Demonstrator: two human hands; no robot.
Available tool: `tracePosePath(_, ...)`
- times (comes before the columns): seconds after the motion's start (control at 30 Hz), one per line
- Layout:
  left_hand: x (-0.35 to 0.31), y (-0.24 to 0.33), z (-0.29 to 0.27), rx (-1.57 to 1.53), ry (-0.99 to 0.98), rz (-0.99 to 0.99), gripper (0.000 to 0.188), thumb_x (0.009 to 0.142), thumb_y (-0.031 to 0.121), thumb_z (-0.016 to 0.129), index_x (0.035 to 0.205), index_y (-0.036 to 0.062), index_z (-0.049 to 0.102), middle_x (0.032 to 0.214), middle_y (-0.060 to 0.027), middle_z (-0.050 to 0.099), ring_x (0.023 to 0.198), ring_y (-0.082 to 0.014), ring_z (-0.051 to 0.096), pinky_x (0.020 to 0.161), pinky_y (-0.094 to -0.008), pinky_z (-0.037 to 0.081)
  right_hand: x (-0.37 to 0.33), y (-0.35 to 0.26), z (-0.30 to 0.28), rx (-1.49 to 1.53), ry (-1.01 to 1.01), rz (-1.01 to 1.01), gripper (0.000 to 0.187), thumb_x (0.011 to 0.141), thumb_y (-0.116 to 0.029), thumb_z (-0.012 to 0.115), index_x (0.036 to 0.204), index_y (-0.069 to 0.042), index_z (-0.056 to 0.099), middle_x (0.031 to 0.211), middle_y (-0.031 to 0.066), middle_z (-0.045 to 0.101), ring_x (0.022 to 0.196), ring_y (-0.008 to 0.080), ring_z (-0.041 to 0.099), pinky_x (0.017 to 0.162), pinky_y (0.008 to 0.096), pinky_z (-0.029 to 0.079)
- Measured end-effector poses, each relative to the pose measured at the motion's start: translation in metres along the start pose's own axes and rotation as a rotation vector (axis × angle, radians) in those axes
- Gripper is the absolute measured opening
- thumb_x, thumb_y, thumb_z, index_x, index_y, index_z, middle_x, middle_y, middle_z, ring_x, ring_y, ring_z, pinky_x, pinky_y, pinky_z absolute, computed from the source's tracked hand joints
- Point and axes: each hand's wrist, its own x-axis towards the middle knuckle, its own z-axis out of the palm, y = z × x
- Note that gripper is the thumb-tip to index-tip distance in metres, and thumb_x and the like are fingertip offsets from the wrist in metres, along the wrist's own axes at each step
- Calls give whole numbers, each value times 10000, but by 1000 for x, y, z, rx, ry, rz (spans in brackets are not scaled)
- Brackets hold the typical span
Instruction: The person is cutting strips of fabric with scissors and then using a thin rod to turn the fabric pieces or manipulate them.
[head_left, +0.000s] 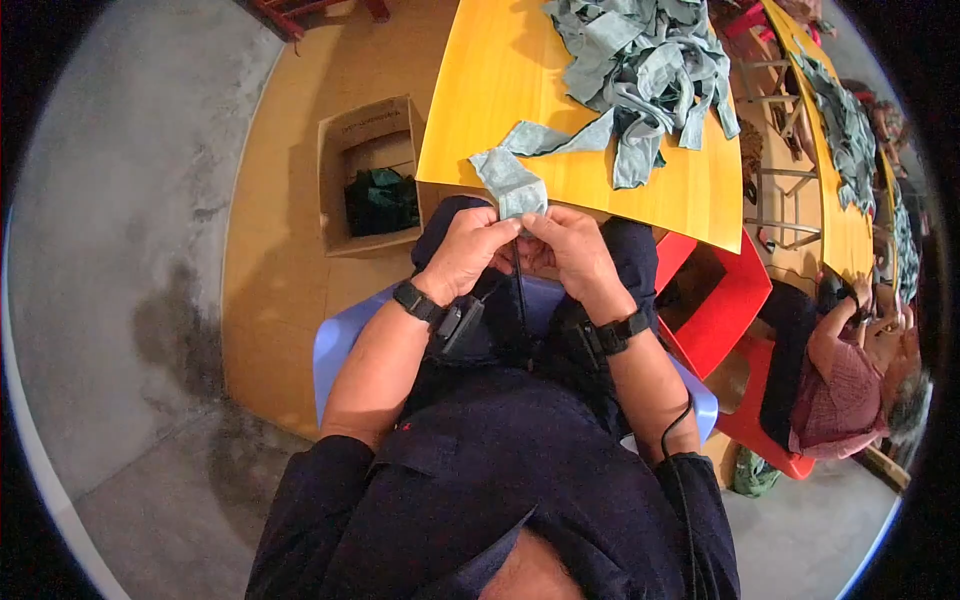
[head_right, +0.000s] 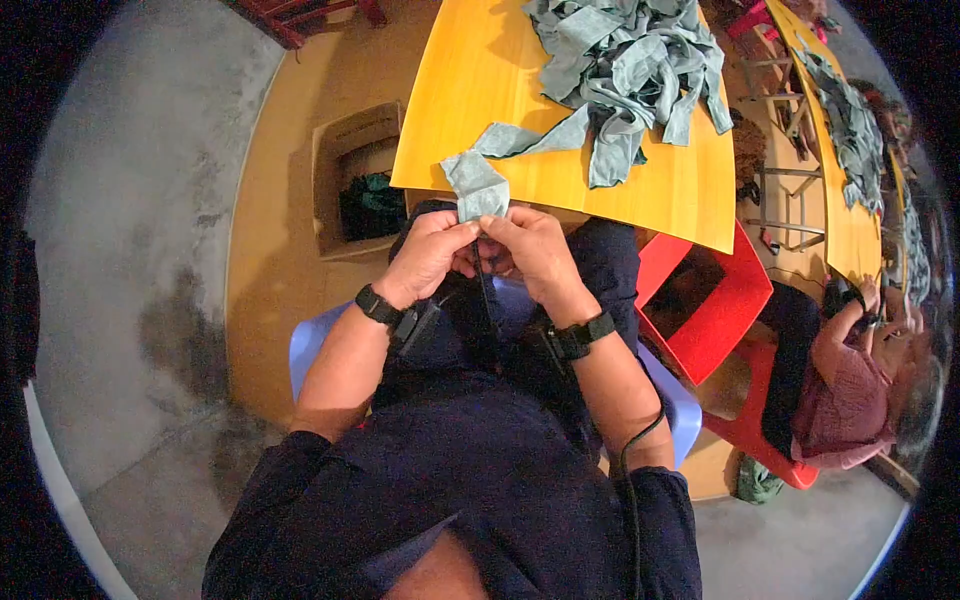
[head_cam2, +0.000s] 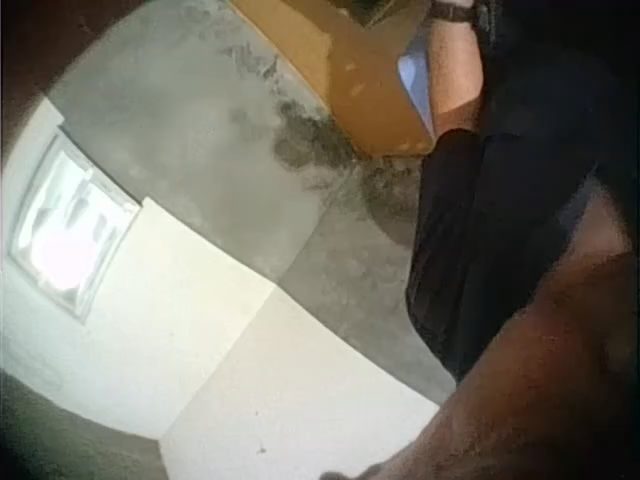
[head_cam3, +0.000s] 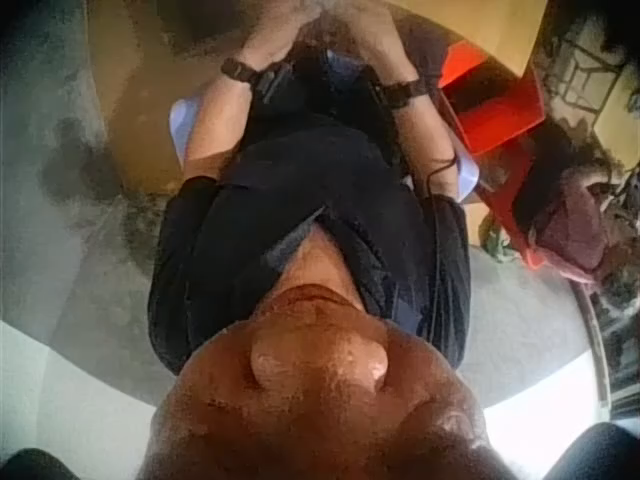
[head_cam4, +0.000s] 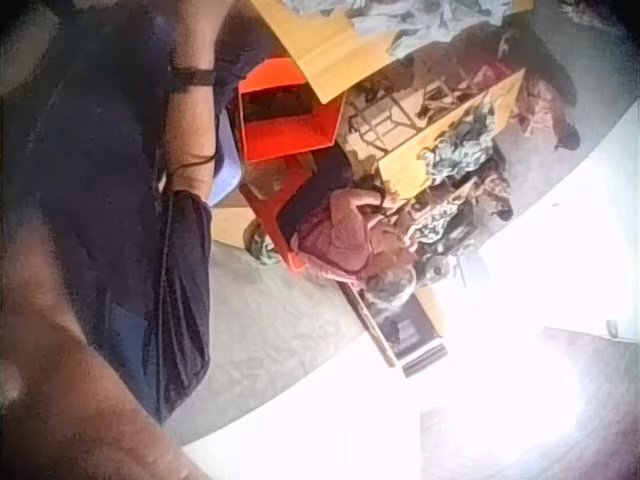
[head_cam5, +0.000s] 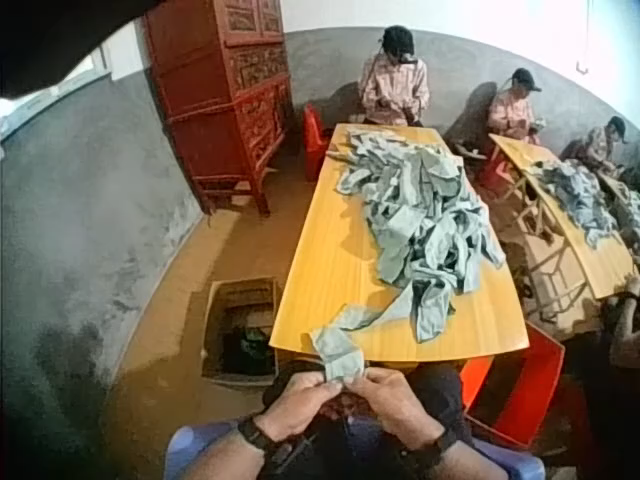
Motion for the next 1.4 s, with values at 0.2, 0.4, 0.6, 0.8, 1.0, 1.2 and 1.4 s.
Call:
tracePosePath(0.2, -4, -1, -3, -60, -44, -14, 208, 974, 209, 552, 976, 21, 640, 841, -68, 682, 711, -162, 665, 590, -263, 524, -7, 0, 1, 244, -18, 5, 92, 877, -56, 648, 964, -51, 616, 784, 21, 647, 640, 109, 617, 581, 241, 509)
tracePosePath(0.4, -3, 3, 7, -97, -99, -31, 211, 967, 200, 566, 953, 11, 658, 852, -79, 691, 723, -167, 667, 598, -270, 527, -8, -4, -16, -224, -88, -278, 165, 890, -58, 630, 1049, -25, 600, 825, 34, 650, 687, 123, 629, 639, 263, 542)
tracePosePath(0.6, -6, 7, 19, -67, -18, 2, 208, 931, 181, 588, 894, -3, 678, 804, -75, 688, 679, -141, 654, 579, -250, 513, -13, -23, -12, 162, -105, 33, 200, 916, -171, 653, 987, 12, 620, 777, 57, 643, 608, 135, 612, 570, 273, 540)
tracePosePath(0.8, -3, 2, 18, -18, -116, -41, 181, 922, 161, 589, 919, 1, 672, 824, -72, 691, 706, -156, 667, 601, -256, 527, -10, -14, -12, 154, -99, -14, 160, 900, -141, 671, 958, 2, 630, 749, 63, 636, 576, 138, 606, 514, 290, 525)
tracePosePath(1.0, -6, 0, 9, 120, -119, -5, 188, 929, 188, 587, 970, 25, 671, 895, -59, 692, 796, -149, 669, 689, -269, 532, -17, -3, -3, 60, 40, -133, 142, 880, -91, 688, 988, -5, 651, 786, 11, 651, 594, 90, 571, 560, 253, 493)
tracePosePath(1.2, -7, 19, 27, -318, -45, 110, 291, 947, 181, 603, 1157, -16, 644, 1011, -31, 675, 898, -105, 619, 833, -265, 494, -24, -5, 6, -124, 70, -237, 165, 846, -71, 722, 993, -6, 686, 833, -7, 672, 686, 65, 592, 614, 229, 487)
tracePosePath(1.4, -3, 13, 31, -118, 45, 298, 233, 953, 135, 589, 1082, -41, 672, 963, -34, 683, 880, -89, 608, 824, -257, 485, -24, 6, -15, -191, 57, -228, 222, 914, -217, 656, 973, -3, 662, 805, 41, 680, 630, 107, 615, 577, 240, 485)
